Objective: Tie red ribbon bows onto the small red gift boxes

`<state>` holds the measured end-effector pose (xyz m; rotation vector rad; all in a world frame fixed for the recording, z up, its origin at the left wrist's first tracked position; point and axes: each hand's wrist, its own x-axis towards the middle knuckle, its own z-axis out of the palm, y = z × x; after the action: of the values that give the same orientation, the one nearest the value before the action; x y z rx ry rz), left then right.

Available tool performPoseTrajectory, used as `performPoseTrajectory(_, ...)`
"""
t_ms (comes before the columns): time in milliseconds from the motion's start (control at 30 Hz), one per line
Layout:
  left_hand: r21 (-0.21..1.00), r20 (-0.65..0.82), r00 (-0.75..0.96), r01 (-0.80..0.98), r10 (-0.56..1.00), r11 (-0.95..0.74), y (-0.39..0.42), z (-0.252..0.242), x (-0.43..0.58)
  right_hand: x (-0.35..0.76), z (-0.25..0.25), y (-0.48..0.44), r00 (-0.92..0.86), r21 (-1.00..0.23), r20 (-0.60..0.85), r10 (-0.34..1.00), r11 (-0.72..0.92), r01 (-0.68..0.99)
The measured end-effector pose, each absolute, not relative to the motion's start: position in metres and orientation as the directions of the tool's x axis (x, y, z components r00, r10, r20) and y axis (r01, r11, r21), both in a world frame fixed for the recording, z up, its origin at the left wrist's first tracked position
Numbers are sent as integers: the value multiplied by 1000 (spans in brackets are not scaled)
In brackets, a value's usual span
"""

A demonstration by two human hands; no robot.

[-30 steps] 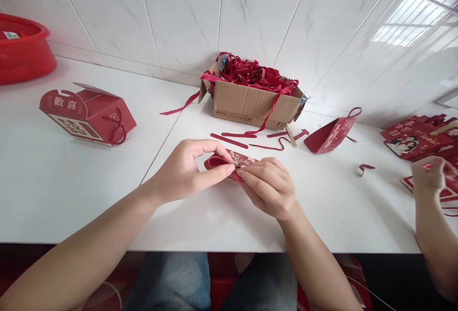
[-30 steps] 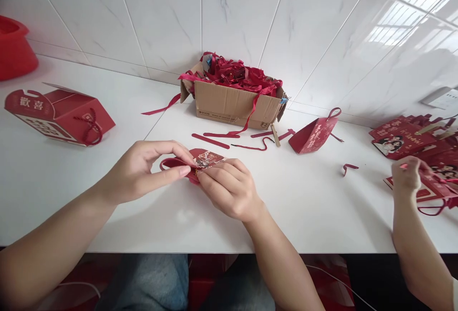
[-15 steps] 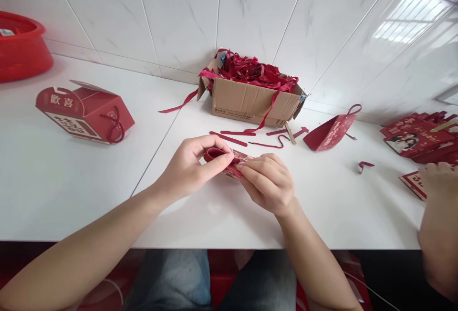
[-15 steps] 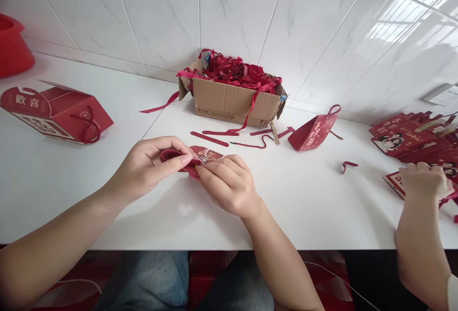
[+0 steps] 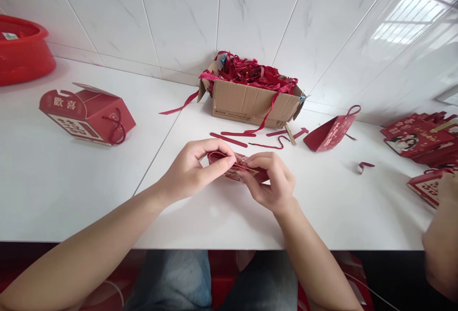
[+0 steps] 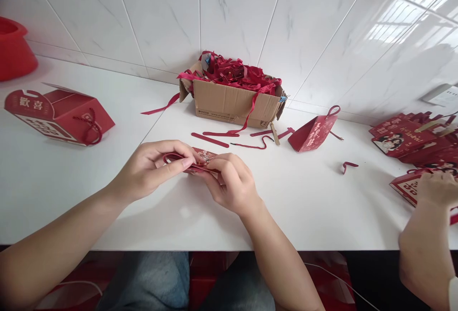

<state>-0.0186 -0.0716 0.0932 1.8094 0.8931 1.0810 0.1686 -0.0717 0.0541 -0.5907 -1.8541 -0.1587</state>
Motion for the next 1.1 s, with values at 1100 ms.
performPoseTrajectory(1100, 752, 556, 493, 43, 669, -657, -52, 78, -21, 178, 64, -72, -356, -378, 808, 469, 877, 297)
